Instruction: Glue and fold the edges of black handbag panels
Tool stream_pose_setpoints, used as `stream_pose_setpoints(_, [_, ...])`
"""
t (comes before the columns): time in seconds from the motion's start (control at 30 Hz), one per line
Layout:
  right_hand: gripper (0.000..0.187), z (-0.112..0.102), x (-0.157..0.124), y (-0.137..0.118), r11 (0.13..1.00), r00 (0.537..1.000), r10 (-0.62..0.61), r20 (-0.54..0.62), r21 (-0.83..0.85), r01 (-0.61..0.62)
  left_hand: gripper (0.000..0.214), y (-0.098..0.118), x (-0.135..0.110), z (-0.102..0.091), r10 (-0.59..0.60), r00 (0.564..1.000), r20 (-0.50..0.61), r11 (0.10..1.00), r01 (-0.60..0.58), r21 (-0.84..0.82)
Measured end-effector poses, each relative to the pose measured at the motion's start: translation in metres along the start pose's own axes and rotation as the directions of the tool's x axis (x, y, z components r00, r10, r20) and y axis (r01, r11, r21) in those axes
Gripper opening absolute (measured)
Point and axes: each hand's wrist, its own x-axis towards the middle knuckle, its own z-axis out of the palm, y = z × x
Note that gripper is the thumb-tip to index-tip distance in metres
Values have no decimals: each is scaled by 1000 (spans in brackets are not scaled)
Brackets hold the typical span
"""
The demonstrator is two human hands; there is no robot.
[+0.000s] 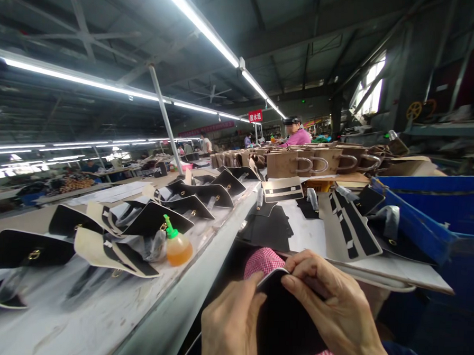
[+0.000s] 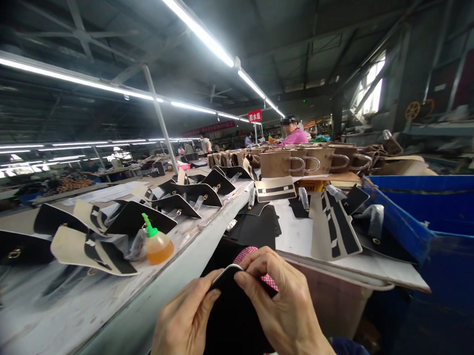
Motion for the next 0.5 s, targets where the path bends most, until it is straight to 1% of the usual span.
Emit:
stream_pose_setpoints(0.07, [26, 2, 2, -2, 1000, 1000, 19, 6, -14, -19, 26, 5, 5, 6, 18, 997, -80, 1000, -18, -9])
stream_pose_setpoints(0.1, [27, 0, 4, -3, 999, 998, 52, 43, -11, -52, 21, 7, 9, 8, 15, 995, -94, 1000, -17, -19])
stream_pose_setpoints(0.13, [28, -4, 7, -4, 995, 989, 99, 113, 4, -100, 17, 7, 13, 7, 6, 996, -87, 1000, -8, -30])
stream_pose_setpoints(0.17, [30, -10, 11, -5, 986, 967, 154, 204, 33, -163, 18, 6, 18, 5, -5, 998, -63, 999, 3, -32])
stream_pose_setpoints(0.2, [32, -17, 15, -6, 971, 933, 201, 300, 67, -231, 21, 4, 23, 2, -15, 999, -39, 1000, 14, -25])
stream_pose_setpoints(0.23, [35, -24, 19, -7, 951, 898, 237, 370, 102, -293, 24, 0, 27, -3, -27, 999, -23, 1000, 27, -15])
stream_pose_setpoints(0.27, [37, -32, 22, -6, 932, 880, 257, 398, 138, -334, 26, -4, 32, -9, -47, 999, -26, 999, 47, -12])
stream_pose_setpoints(0.3, [37, -38, 25, -3, 918, 881, 273, 386, 171, -359, 28, -7, 35, -13, -78, 996, -45, 997, 78, -16])
stream_pose_setpoints(0.33, [37, -41, 27, 1, 907, 891, 292, 346, 196, -373, 31, -11, 38, -17, -134, 989, -64, 990, 132, -42])
stream_pose_setpoints(0.37, [36, -42, 29, 6, 900, 895, 313, 316, 201, -386, 35, -13, 41, -20, -208, 975, -78, 974, 199, -107])
stream_pose_setpoints(0.4, [35, -40, 29, 13, 898, 891, 325, 316, 191, -396, 40, -14, 44, -20, -286, 955, -77, 941, 265, -213])
stream_pose_setpoints(0.43, [35, -34, 29, 20, 900, 880, 324, 347, 175, -400, 44, -14, 47, -18, -341, 938, -58, 892, 303, -336])
stream_pose_setpoints(0.47, [36, -26, 28, 27, 908, 864, 298, 405, 158, -387, 48, -14, 51, -15, -364, 930, -40, 838, 308, -451])
stream_pose_setpoints(0.5, [38, -16, 27, 34, 921, 843, 262, 470, 140, -365, 53, -15, 56, -10, -357, 934, -24, 791, 289, -539])
